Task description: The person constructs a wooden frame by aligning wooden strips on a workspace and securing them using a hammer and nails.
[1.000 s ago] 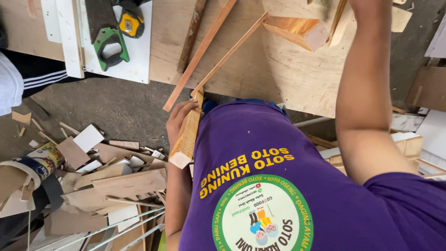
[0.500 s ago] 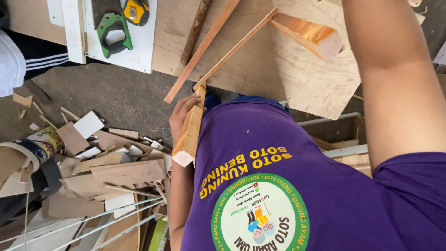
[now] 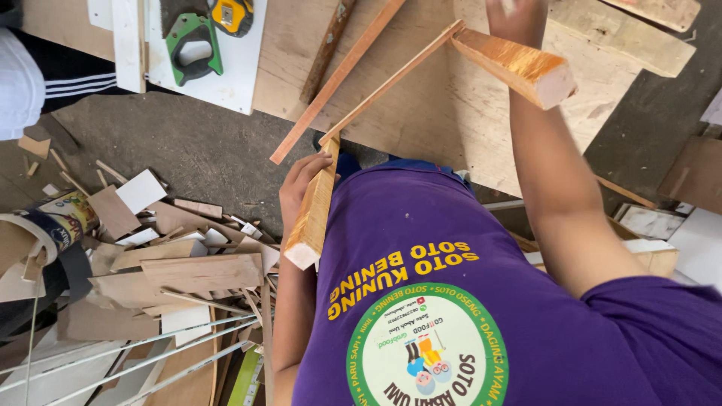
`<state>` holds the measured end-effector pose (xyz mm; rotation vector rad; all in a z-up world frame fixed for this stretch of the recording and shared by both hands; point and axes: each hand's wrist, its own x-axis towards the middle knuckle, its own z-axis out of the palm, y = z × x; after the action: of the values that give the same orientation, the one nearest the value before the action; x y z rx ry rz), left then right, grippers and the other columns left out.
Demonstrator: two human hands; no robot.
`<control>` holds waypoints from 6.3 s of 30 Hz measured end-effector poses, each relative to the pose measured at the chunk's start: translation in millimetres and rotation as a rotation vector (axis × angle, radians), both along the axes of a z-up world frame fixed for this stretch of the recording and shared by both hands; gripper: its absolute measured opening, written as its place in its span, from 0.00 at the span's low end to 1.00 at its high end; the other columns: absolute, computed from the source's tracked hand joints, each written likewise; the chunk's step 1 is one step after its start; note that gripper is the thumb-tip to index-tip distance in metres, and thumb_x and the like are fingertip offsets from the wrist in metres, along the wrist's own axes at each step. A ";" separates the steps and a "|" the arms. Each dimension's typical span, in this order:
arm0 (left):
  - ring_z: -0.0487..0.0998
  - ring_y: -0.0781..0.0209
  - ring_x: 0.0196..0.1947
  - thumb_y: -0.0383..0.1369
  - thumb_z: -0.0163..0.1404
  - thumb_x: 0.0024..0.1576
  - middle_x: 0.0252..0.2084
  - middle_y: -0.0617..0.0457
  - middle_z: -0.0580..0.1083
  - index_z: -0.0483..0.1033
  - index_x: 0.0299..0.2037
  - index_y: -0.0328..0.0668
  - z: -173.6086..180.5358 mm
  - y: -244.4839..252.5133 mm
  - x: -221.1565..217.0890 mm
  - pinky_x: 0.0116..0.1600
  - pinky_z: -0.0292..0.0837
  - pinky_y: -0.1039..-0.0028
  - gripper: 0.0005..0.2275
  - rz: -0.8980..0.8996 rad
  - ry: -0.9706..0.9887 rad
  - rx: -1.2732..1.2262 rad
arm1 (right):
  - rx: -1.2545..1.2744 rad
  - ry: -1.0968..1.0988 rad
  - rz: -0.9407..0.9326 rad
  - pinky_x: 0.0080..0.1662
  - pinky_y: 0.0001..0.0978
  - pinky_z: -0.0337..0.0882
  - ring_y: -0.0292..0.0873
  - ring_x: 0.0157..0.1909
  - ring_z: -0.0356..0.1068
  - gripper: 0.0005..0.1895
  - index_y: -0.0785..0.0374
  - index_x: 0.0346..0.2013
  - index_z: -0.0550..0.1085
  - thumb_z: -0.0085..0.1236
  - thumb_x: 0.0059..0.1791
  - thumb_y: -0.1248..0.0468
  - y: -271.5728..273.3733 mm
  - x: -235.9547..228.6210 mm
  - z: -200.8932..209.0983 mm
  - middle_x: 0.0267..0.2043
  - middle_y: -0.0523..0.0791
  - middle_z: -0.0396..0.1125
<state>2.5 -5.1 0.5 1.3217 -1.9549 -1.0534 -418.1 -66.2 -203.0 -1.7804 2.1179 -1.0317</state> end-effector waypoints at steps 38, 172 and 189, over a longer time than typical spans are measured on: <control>0.81 0.53 0.59 0.23 0.59 0.56 0.59 0.51 0.78 0.79 0.60 0.50 -18.8 -19.9 32.3 0.64 0.78 0.70 0.21 -0.152 -0.159 -0.044 | -0.238 -0.691 0.227 0.73 0.38 0.60 0.44 0.71 0.61 0.29 0.66 0.72 0.63 0.63 0.61 0.58 76.7 61.8 147.9 0.70 0.47 0.61; 0.79 0.45 0.53 0.22 0.55 0.58 0.60 0.41 0.73 0.71 0.36 0.37 -29.2 -44.6 28.7 0.57 0.77 0.63 0.05 -0.080 0.506 -0.540 | -0.304 -0.904 -0.045 0.44 0.32 0.78 0.43 0.43 0.74 0.16 0.75 0.57 0.69 0.60 0.55 0.79 64.8 37.9 162.8 0.55 0.56 0.70; 0.80 0.61 0.40 0.35 0.57 0.58 0.46 0.60 0.73 0.64 0.70 0.64 -28.7 -65.8 43.0 0.38 0.76 0.72 0.28 -0.203 0.363 -0.334 | 0.017 -0.578 -0.577 0.31 0.23 0.70 0.31 0.32 0.71 0.18 0.65 0.46 0.65 0.47 0.66 0.51 60.1 194.2 264.3 0.38 0.43 0.67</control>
<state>45.5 -70.9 -28.2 0.7100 -1.9049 -0.9295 -223.9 -6.1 61.3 -0.7061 2.2428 -1.4260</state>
